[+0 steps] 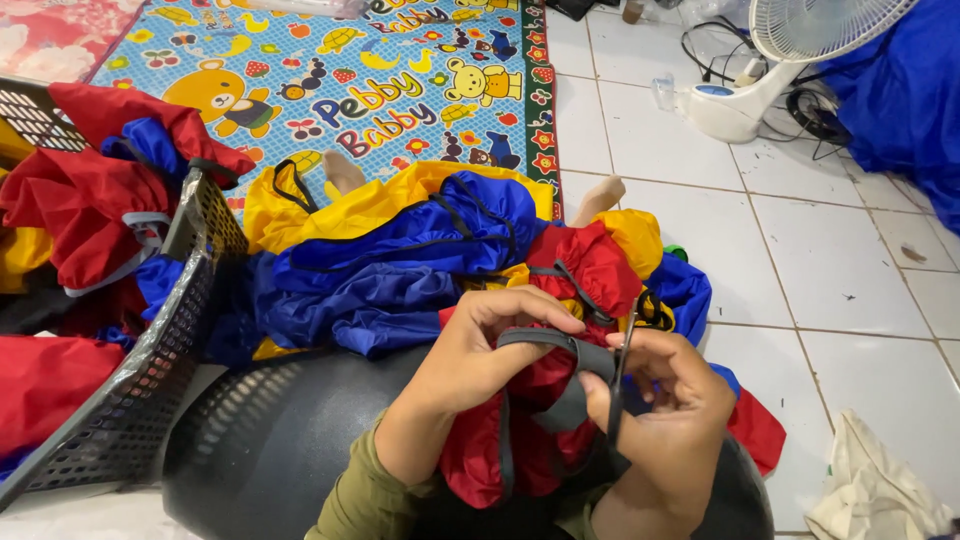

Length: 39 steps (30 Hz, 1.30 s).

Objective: Trimming excess material, cleaning with a sponge, and packing protective covers into plastic bags.

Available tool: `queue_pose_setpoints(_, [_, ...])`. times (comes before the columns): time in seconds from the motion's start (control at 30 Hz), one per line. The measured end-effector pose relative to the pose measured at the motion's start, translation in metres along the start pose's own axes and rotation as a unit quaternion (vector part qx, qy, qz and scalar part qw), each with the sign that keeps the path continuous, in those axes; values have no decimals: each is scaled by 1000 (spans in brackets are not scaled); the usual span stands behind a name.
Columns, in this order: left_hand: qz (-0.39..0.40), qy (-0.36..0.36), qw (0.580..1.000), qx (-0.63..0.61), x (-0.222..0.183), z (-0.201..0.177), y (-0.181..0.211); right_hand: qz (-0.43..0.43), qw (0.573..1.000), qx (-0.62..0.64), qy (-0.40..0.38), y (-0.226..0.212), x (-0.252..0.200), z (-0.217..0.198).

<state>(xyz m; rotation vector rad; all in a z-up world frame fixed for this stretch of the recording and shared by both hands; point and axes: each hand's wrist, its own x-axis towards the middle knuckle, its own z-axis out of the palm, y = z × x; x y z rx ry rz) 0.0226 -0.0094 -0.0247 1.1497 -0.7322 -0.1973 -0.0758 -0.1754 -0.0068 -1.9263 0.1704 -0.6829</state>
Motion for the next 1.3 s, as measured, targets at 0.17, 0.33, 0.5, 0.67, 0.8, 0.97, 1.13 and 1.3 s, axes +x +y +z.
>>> queue_pose_setpoints(0.17, [6,29,999,24,3,-4,3,9,1000,5,2,0,10,-3])
queue_pose_setpoints(0.33, [44,45,993,102,3,1,10,-1,1000,-26,0,1,13,-3])
queue_pose_setpoints(0.5, [92,22,979,178,0,-1,8,-16,1000,8,-6,4,17,-3])
queue_pose_setpoints(0.67, [89,41,973,210,-5,10,17,-17,997,72,17,1,3,11])
queue_pose_setpoints(0.8, [74,75,976,193,-7,17,32,-46,993,42,99,-8,-9,27])
queue_pose_setpoints(0.97, [79,76,976,188,-4,10,21,-59,997,-29,32,-7,3,16])
queue_pose_setpoints(1.13, [66,21,983,173,-7,7,22,-23,999,21,-38,-1,5,-1])
queue_pose_setpoints(1.3, [66,-20,980,185,-9,4,26,5,997,76,-11,3,1,-6])
